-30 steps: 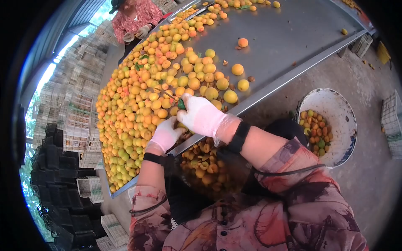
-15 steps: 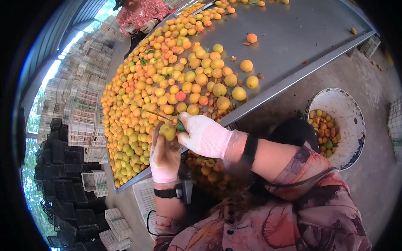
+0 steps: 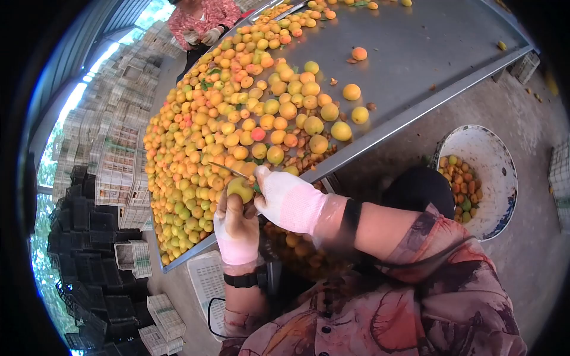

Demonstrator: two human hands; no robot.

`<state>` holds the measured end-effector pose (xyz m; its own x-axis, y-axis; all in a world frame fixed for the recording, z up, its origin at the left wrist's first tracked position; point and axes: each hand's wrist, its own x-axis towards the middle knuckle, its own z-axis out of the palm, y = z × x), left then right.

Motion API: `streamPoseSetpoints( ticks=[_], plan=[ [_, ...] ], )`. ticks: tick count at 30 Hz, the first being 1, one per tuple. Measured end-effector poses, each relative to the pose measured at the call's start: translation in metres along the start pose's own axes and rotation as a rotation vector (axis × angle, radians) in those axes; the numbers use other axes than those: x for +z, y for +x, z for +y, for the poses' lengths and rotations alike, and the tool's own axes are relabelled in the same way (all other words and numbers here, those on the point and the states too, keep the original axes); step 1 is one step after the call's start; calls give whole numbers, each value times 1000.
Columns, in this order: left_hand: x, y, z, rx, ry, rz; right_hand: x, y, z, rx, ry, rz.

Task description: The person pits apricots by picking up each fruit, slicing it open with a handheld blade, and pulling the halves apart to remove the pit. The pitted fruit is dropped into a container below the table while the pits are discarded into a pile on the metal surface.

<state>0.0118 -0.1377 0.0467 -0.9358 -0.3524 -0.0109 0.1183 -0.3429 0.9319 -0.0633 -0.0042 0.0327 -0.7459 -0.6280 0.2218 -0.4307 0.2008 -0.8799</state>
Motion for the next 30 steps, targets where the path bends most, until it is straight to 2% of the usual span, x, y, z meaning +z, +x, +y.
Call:
streamPoseSetpoints(
  ticks=[4, 6, 10, 13, 15, 16, 17, 19, 20, 22, 23, 24, 25, 27, 28, 29, 30],
  plan=[
    [-5, -1, 3, 17, 7, -33, 2, 3, 4, 20, 121, -19],
    [1, 0, 9, 82, 184, -52, -1, 3, 5, 11, 268, -30],
    [1, 2, 13, 101, 208, -57, 8, 9, 13, -39, 284, -2],
    [-3, 5, 15, 108, 383, -57, 4, 10, 7, -59, 282, 108],
    [-10, 10, 11, 137, 236, -126, -19, 10, 0, 103, 504, -343],
    [-12, 11, 11, 138, 237, -124, -21, 10, -2, 305, 754, -408],
    [-13, 12, 11, 153, 246, -144, -21, 9, 0, 303, 753, -408],
    [-13, 13, 11, 169, 253, -163, -22, 6, 3, 335, 1097, -506],
    [-13, 12, 11, 135, 183, -179, -26, 6, 2, 472, 1285, -561],
    [-12, 10, 10, 109, 117, -193, -35, 4, -7, 500, 1303, -619],
    [-10, 9, 5, 71, -72, -148, -38, 4, -8, 530, 1322, -671],
    [-10, 9, 2, 32, -259, -104, -38, 8, -5, 279, 1164, -713],
    [-11, 10, 3, 36, -258, -104, -36, 9, -6, 275, 1163, -715],
    [-14, 11, 6, -6, -262, -114, -32, 8, -15, 90, 658, -304],
    [-15, 11, 8, -3, -262, -114, -24, 8, -4, -109, 466, -144],
    [-17, 12, 10, -12, -251, -125, -21, 8, 0, -111, 467, -144],
    [-18, 12, 12, -22, -240, -137, -19, 7, 3, -97, 318, -132]
  ],
)
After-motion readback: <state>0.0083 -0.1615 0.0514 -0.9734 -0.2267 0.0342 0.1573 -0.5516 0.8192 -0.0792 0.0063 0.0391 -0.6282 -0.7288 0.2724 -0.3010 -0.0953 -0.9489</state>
